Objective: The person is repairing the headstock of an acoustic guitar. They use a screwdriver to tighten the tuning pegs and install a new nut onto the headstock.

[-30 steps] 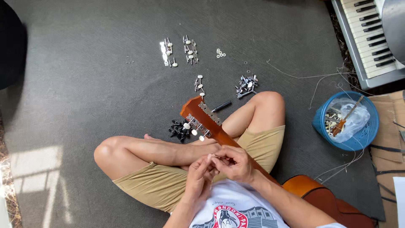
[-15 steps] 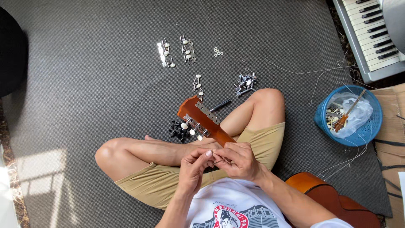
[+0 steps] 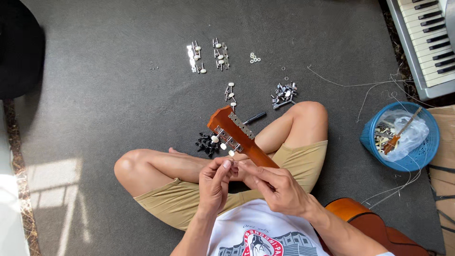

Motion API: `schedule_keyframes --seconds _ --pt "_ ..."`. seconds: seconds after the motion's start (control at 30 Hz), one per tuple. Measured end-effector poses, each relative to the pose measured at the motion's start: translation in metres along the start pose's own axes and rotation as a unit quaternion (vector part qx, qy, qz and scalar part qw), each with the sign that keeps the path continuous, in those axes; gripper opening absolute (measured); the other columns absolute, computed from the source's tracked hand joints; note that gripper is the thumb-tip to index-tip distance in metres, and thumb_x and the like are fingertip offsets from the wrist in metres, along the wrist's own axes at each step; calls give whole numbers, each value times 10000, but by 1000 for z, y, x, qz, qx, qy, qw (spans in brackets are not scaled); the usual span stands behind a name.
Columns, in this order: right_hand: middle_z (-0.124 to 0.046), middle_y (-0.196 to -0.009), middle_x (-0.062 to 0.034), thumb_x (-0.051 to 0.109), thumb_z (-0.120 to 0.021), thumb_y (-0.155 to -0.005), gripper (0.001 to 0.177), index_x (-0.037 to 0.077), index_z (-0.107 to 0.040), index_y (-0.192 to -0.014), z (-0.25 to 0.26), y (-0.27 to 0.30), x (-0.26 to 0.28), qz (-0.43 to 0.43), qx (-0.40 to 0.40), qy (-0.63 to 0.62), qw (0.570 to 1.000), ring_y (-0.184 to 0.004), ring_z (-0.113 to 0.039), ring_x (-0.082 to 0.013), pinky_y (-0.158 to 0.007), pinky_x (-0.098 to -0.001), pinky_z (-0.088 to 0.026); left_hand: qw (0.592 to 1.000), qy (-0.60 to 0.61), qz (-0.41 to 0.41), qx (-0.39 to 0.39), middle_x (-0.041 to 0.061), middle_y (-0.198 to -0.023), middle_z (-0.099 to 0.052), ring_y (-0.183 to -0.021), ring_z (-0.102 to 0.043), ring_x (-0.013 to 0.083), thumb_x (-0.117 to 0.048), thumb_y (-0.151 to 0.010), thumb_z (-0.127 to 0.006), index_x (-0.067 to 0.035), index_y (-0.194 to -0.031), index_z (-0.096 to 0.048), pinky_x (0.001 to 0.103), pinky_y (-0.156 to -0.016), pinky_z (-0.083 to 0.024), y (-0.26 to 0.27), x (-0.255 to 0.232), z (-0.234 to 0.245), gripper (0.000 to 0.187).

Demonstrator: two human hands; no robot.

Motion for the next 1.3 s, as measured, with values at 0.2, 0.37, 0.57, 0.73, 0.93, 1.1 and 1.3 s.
schedule_keyframes --seconds 0.2,0.37,0.57,0.73,0.93,1.1,1.3 --pt "-578 -1199 -121 -17 -441 -845 372 11 -493 -1212 0 1 0 -11 2 -12 1000 -1106 -591 -250 -947 -324 -465 1000 -14 -5 0 106 -769 -613 -670 -538 141 -76 -814 -612 2 -763 -615 234 -640 -433 0 2 2 93" --pt "-581 -1194 -122 5 -464 -852 354 13 -502 -1204 0 1 1 -15 -5 -4 1000 -1109 -588 -253 -947 -325 -465 996 -67 -50 20 115 -761 -608 -656 -534 152 -64 -820 -603 8 -762 -608 244 -606 -440 -1 -7 -3 92" --pt "-596 -1169 -119 -23 -489 -831 363 9 -505 -1193 1 0 3 8 -21 45 999 -1073 -608 -266 -911 -325 -493 975 -170 -131 53 114 -817 -616 -724 -551 144 -28 -832 -589 6 -834 -619 225 -681 -461 -2 -20 -5 45" --pt "-645 -1077 -125 -28 -505 -802 396 31 -510 -1194 -2 1 1 37 -45 133 989 -896 -675 -239 -734 -315 -536 964 -212 -152 51 119 -837 -626 -767 -579 148 -38 -832 -592 0 -835 -622 225 -719 -470 -2 -24 -7 48" --pt "-681 -884 -38 -55 -480 -742 493 91 -520 -1211 -7 4 -1 49 -75 250 964 -595 -586 -190 -492 -318 -448 964 -228 -137 29 79 -816 -631 -744 -561 111 -30 -826 -599 2 -845 -628 201 -685 -457 -3 -19 -5 47" --pt "-607 -1152 -141 26 -453 -852 389 31 -463 -1241 -5 -1 3 -26 -21 77 997 -991 -644 -249 -805 -305 -518 963 -246 -101 43 57 -784 -612 -724 -543 99 -50 -834 -596 -4 -834 -622 199 -664 -445 -4 -15 -6 53" --pt "-537 -1243 -156 22 -444 -823 446 36 -438 -1269 -11 8 -14 -56 0 89 994 -1125 -556 -264 -915 -329 -457 973 -230 -13 21 45 -739 -613 -714 -560 101 -135 -849 -582 -6 -888 -624 216 -710 -467 -4 6 3 141"
Point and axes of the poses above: each hand's wrist, its own y-axis away from the middle knuckle, its own z-axis out of the back of the hand, x = y × z, the point moved 2 cm from there along -y, towards the middle knuckle
